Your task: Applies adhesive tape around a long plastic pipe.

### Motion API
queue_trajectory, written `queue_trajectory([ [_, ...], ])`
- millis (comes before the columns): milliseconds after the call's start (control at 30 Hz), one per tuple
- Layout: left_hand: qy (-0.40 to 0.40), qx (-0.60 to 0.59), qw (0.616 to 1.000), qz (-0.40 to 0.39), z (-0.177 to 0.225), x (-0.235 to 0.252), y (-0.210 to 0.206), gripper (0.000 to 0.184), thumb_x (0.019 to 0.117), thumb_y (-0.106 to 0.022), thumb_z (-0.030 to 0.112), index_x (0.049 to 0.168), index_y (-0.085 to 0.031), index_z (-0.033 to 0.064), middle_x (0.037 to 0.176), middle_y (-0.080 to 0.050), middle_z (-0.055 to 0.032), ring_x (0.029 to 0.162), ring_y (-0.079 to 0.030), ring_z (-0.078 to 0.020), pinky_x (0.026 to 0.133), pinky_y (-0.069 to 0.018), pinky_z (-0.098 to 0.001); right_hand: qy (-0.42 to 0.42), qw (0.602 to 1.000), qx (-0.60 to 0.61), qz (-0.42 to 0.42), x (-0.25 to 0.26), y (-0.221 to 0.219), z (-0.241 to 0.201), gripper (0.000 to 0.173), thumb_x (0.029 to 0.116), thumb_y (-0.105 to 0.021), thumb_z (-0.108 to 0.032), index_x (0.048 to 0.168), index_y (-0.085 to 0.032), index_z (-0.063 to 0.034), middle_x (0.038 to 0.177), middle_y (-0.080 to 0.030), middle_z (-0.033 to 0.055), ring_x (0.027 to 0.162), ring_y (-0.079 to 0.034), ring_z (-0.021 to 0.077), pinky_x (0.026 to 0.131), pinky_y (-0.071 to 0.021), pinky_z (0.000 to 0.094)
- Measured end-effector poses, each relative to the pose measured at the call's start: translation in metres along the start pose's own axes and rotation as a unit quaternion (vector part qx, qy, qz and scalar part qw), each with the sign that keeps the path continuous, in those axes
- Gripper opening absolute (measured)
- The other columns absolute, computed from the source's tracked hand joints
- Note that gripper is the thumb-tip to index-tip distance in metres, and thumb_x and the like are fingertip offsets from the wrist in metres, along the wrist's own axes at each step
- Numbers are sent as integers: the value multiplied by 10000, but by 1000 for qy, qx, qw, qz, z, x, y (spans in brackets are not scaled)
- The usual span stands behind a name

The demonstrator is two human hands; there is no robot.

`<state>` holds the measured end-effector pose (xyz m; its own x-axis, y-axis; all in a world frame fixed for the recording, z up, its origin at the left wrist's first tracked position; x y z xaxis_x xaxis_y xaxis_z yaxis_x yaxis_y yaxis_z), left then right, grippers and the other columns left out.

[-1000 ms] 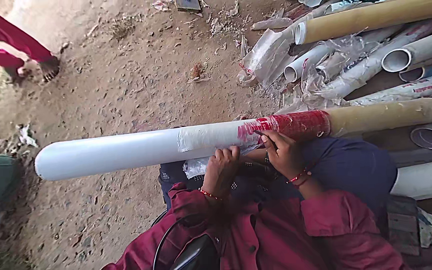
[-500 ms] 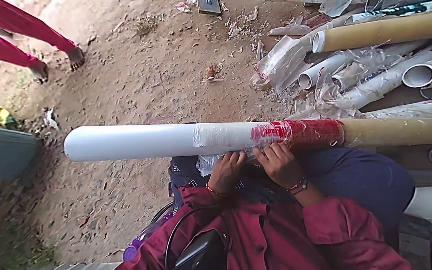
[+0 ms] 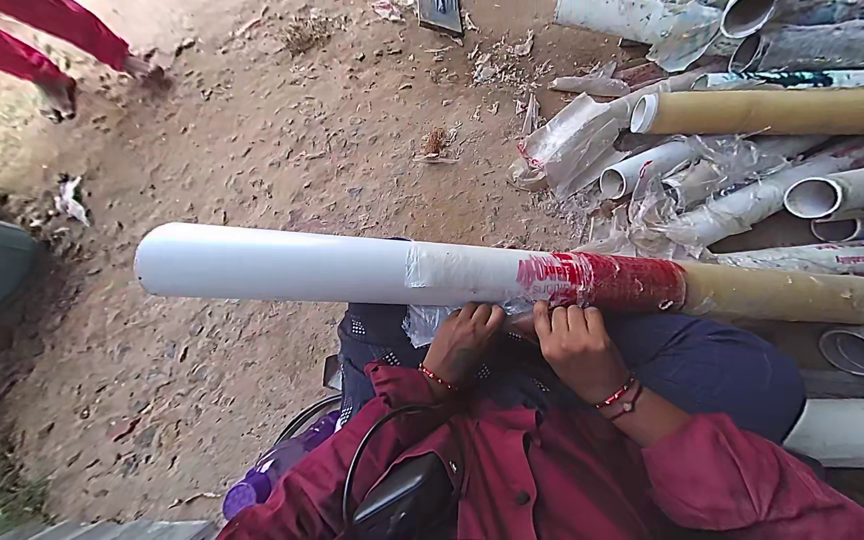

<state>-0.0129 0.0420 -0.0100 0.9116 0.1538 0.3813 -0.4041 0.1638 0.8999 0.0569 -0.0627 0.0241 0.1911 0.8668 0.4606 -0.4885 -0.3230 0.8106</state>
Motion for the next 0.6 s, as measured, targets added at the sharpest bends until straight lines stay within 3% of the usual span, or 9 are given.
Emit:
queue_trajectory([
  [100,-10,9,1000,14,0,-3,-1,123,913,-588,49,867,-686,-7,727,-665,-146,685,-716,-319,543,-561,-401,-68,992,101,-38,-3,-1,22,180,867,-569,52,901,-746,47,642,-644,153,593,-647,331,591,-472,438],
  [200,-15,17,999,42,0,-4,-3,135,913,-582,69,840,-676,7,699,-649,-125,650,-698,-294,519,-542,-379,-143,969,200,-31,-7,-3,37,279,961,-507,-91,925,-773,-13,782,-721,152,721,-688,354,625,-504,461],
  [333,-6,2,998,58,-1,-4,-1,139,903,-580,69,815,-673,17,696,-661,-123,655,-707,-290,517,-546,-381,-198,946,255,-22,-7,-10,27,286,962,-519,-115,941,-779,2,819,-739,155,756,-710,356,655,-548,460],
  [433,8,-31,998,57,-3,-1,8,181,905,-574,110,788,-666,8,679,-636,-137,649,-696,-310,525,-544,-403,-263,905,333,14,-11,-18,23,302,987,-510,-137,974,-763,27,886,-749,157,841,-713,320,764,-567,396],
  [533,25,-50,993,108,-6,-4,23,229,934,-566,138,747,-629,21,658,-617,-121,613,-658,-272,538,-532,-354,-303,862,399,80,-18,-20,19,319,1032,-485,-145,992,-733,52,935,-739,153,915,-693,223,873,-537,265],
  [600,44,-48,988,139,-8,-2,29,205,942,-612,170,797,-647,30,708,-660,-115,650,-672,-252,575,-538,-311,-297,846,425,123,-19,-18,18,353,1084,-442,-187,1006,-691,50,1028,-743,162,1019,-683,187,969,-499,240],
])
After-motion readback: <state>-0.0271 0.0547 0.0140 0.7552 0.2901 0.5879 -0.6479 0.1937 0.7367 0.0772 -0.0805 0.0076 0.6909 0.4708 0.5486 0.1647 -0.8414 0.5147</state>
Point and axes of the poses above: each hand's wrist, its own x-axis towards the middle knuckle, its own y-axis out of the back of the hand, z = x × y, the point moved 6 cm from there along x, towards the middle knuckle
